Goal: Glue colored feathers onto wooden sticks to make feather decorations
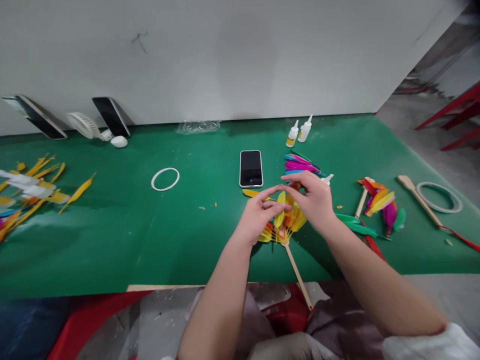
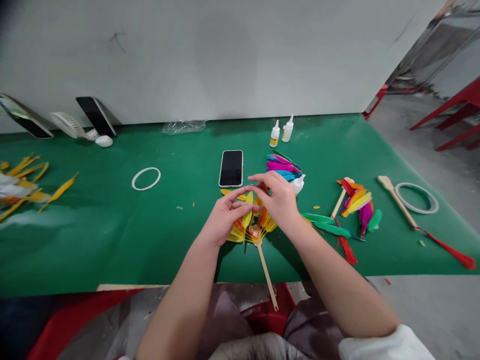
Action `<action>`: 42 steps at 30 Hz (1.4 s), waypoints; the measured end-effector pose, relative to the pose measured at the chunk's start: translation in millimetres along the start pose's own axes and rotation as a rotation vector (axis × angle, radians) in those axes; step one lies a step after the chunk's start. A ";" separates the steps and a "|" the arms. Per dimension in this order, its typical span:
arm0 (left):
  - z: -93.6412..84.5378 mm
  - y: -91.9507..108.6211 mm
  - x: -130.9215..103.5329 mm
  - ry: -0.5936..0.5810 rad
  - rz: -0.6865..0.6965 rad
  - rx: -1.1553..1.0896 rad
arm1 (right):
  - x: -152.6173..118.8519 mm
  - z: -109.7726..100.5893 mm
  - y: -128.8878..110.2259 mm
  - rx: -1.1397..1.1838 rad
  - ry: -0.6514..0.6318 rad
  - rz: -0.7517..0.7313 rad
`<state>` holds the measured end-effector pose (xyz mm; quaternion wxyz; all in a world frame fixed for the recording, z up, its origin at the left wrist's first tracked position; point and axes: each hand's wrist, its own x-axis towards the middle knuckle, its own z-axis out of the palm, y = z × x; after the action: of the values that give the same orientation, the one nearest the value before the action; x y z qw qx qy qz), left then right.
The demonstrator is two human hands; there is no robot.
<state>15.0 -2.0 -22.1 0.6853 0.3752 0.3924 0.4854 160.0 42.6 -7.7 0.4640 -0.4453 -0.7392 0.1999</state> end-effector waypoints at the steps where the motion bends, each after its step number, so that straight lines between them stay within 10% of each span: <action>1: 0.3 -0.3 1.2 0.032 0.019 0.012 | -0.9 1.3 0.8 0.066 0.013 0.071; 11: 2.2 -2.1 3.3 0.119 0.061 0.121 | -18.0 -10.8 12.3 0.406 -0.220 0.625; 19: -37.9 10.9 7.2 0.549 0.247 0.177 | -33.0 -18.2 21.0 0.295 -0.307 0.741; 42: -36.1 -4.2 7.6 0.325 0.132 0.869 | -41.7 -4.2 24.3 0.247 -0.410 0.760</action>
<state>-14.3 9.0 -42.0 0.3619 0.5710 0.6367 0.3711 182.3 19.6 -44.0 0.2514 -0.5775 -0.5705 0.5270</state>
